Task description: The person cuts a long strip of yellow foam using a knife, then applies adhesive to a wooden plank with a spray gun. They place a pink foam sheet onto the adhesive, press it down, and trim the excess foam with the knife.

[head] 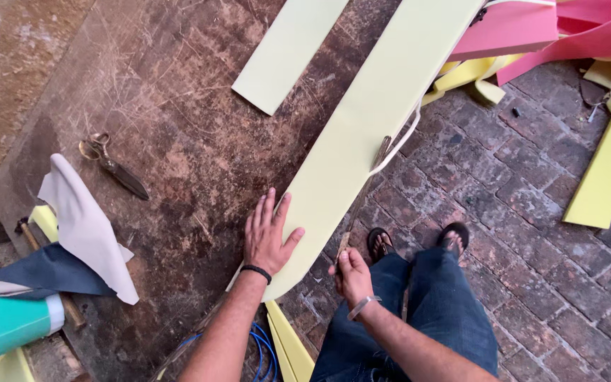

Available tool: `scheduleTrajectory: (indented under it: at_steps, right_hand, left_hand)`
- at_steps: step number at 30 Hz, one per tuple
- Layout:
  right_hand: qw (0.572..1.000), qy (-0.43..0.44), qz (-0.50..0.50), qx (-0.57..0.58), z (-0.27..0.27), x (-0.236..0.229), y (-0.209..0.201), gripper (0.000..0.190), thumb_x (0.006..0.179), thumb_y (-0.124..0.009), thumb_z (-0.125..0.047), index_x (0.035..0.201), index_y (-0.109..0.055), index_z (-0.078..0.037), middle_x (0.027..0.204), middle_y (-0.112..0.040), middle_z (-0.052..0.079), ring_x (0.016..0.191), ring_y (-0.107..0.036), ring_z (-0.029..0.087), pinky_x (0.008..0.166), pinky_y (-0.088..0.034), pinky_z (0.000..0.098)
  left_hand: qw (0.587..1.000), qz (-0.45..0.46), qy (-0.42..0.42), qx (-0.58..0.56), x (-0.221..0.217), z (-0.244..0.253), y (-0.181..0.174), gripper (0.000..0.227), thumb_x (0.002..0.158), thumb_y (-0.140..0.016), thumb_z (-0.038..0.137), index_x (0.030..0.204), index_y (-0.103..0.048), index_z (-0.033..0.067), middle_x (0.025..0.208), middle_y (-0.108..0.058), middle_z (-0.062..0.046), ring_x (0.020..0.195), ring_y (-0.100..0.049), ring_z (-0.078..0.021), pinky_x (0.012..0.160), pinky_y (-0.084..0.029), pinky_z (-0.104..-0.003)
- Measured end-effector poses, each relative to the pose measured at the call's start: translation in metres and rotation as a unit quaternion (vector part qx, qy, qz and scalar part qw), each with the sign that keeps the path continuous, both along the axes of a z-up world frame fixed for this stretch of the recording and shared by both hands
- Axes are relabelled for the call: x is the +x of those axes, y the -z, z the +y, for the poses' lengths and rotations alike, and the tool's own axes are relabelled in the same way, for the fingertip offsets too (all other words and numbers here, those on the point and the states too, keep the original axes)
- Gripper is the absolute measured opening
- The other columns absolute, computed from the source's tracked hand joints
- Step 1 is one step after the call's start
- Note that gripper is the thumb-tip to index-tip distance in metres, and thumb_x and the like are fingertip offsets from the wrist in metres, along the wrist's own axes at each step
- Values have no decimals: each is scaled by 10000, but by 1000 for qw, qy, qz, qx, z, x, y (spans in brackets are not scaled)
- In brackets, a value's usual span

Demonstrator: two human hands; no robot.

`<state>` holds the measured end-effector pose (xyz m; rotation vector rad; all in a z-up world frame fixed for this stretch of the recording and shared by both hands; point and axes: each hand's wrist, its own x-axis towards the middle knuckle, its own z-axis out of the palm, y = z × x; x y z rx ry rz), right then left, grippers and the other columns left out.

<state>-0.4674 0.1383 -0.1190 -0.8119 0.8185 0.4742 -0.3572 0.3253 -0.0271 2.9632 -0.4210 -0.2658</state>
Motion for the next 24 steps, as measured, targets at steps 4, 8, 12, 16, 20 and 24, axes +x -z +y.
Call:
scheduleTrajectory:
  at_steps: [4,8,12,16,20,24]
  right_hand:
    - [997,21,-53,-43,-11,34,8,204,1089,-465,-292,963,-549,-156,681,-648,23,394,-397,100,350,-283,268]
    - [990,65,-121,-41,2,34,13,228,1096,-447,-317,973,-548,-155,695,-632,6,385,-376,91,346,-292,262]
    - [999,12,-38,-19,37,-24,-15,206,1073,-461,-306,986,-570,-155,678,-639,24,383,-404,109,345,-306,272]
    - [997,13,-50,-64,35,-14,-30,231,1089,-446,-307,966,-539,-135,681,-634,16,386,-410,100,332,-318,270]
    - [995,46,-67,-63,42,-7,-34,230,1091,-435,-299,962,-542,-141,675,-627,6,378,-394,91,324,-290,256]
    - [998,-9,-45,-51,74,-61,-31,202,1073,-460,-285,979,-571,-145,662,-642,44,362,-403,111,323,-297,269]
  left_hand:
    - [1000,12,-10,0,2,-1,-1,840,952,-407,728,1646,-173,316,1721,-139,-147,1549,-228,-387,1220,-189,-597]
    - [1000,-4,-8,9,2,1,3,835,951,-449,721,1637,-171,334,1717,-150,-150,1538,-243,-382,1223,-194,-587]
    - [1000,-6,-11,6,2,-3,1,844,956,-490,692,1648,-158,339,1716,-166,-140,1544,-257,-375,1221,-215,-584]
    - [999,4,-24,21,0,-4,0,853,939,-520,682,1636,-143,369,1713,-155,-127,1547,-249,-362,1220,-199,-596]
    - [1000,11,-22,10,4,-2,-1,845,947,-513,687,1633,-123,385,1717,-144,-124,1545,-240,-367,1220,-193,-608]
    - [999,18,-25,11,6,-4,1,856,939,-504,705,1632,-118,384,1714,-137,-137,1541,-240,-373,1213,-197,-617]
